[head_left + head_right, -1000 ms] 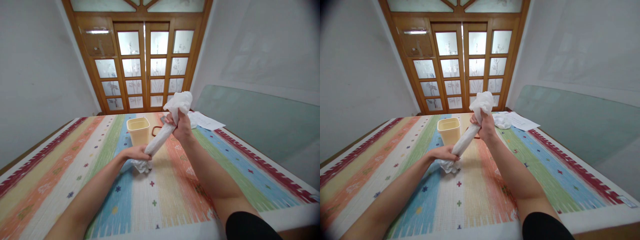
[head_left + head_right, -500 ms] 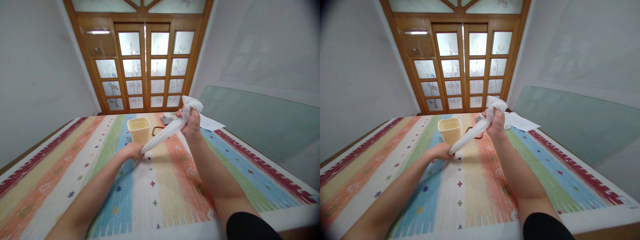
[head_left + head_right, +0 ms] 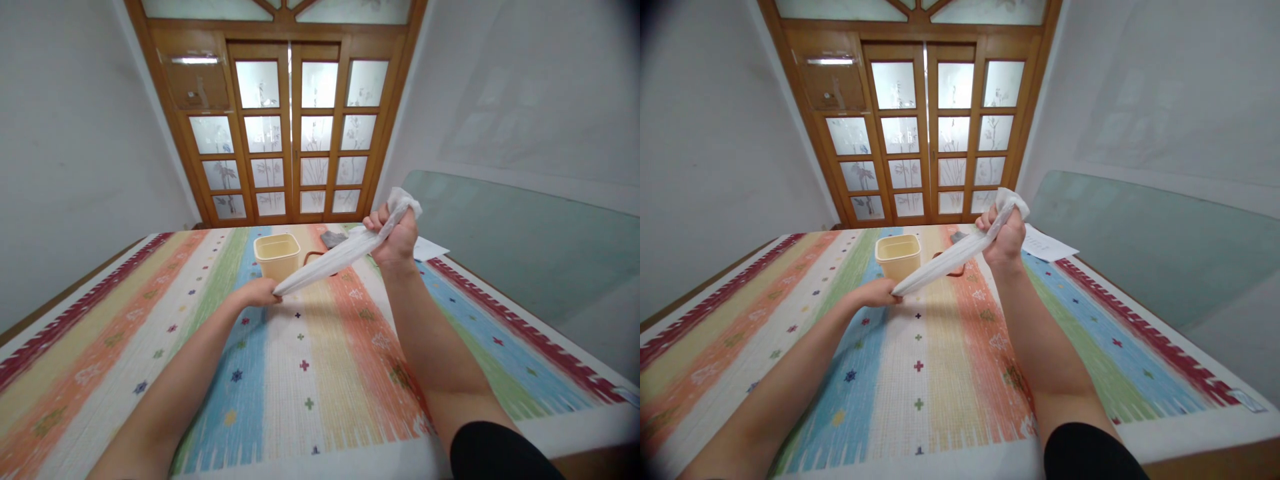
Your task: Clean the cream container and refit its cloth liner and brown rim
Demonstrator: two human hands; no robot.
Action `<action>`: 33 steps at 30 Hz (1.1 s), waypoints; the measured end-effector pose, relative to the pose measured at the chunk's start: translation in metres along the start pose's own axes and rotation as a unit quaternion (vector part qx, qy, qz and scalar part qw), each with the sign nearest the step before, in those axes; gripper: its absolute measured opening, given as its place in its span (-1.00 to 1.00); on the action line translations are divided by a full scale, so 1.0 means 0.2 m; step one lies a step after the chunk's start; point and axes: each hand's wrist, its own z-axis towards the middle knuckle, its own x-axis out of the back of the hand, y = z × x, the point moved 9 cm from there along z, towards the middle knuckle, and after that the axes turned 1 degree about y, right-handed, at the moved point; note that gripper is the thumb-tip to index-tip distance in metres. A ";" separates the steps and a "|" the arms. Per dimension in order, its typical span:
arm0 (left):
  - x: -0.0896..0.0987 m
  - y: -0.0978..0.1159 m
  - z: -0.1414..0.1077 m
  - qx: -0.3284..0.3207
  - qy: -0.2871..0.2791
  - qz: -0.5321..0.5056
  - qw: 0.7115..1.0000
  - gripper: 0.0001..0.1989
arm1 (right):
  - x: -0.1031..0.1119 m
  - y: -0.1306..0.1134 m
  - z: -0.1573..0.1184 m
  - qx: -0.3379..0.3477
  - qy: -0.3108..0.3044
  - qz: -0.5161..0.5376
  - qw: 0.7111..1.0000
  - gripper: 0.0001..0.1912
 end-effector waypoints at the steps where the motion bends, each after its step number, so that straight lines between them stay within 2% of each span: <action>1: 0.00 -0.01 0.00 0.001 0.000 -0.001 1.000 -0.75 | 0.00 -0.01 0.00 0.003 0.000 -0.003 1.000 -0.44; 4: -0.02 -0.04 0.00 0.018 -0.015 0.010 1.000 -0.70 | -0.01 0.00 -0.01 0.007 -0.005 -0.009 1.000 -0.44; 7: 0.01 -0.01 -0.04 0.022 -0.013 0.004 1.000 -0.49 | -0.04 0.07 -0.03 -0.011 -0.024 -0.010 1.000 -0.47; 9: 0.07 0.08 -0.07 -0.020 0.019 -0.037 0.999 -0.29 | -0.08 0.14 -0.08 -0.030 -0.037 -0.011 0.999 -0.49; 12: 0.17 0.29 -0.12 -0.130 0.072 -0.131 0.980 -0.01 | -0.15 0.29 -0.19 -0.073 -0.054 -0.020 0.996 -0.50; 13: 0.19 0.34 -0.13 -0.150 0.091 -0.162 0.971 0.07 | -0.17 0.35 -0.23 -0.090 -0.059 -0.025 0.994 -0.50; 15: 0.23 0.38 -0.13 -0.143 0.142 -0.213 0.956 0.14 | -0.21 0.45 -0.32 -0.125 -0.072 -0.036 0.989 -0.51; 16: 0.23 0.38 -0.12 -0.128 0.159 -0.232 0.951 0.09 | -0.22 0.49 -0.35 -0.136 -0.076 -0.037 0.987 -0.52; 18: 0.19 0.37 -0.09 -0.097 0.156 -0.250 0.951 -0.20 | -0.23 0.53 -0.38 -0.147 -0.075 -0.035 0.986 -0.55; 20: 0.12 0.33 -0.04 -0.077 0.126 -0.245 0.958 -0.56 | -0.22 0.53 -0.37 -0.147 -0.075 -0.028 0.986 -0.57; 22: 0.08 0.27 -0.01 -0.056 0.127 -0.233 0.963 -0.75 | -0.20 0.49 -0.32 -0.135 -0.077 -0.018 0.988 -0.61; 27: 0.13 0.10 0.03 0.001 0.157 -0.230 0.960 -0.75 | -0.14 0.30 -0.18 -0.083 -0.075 0.007 0.994 -0.78; 30: 0.18 0.07 0.01 0.011 0.158 -0.217 0.963 -0.71 | -0.11 0.19 -0.12 -0.060 -0.077 0.041 0.994 -0.74; 33: 0.24 0.08 -0.03 0.000 0.156 -0.208 0.966 -0.71 | -0.05 0.07 -0.05 -0.022 -0.050 0.040 0.998 -0.75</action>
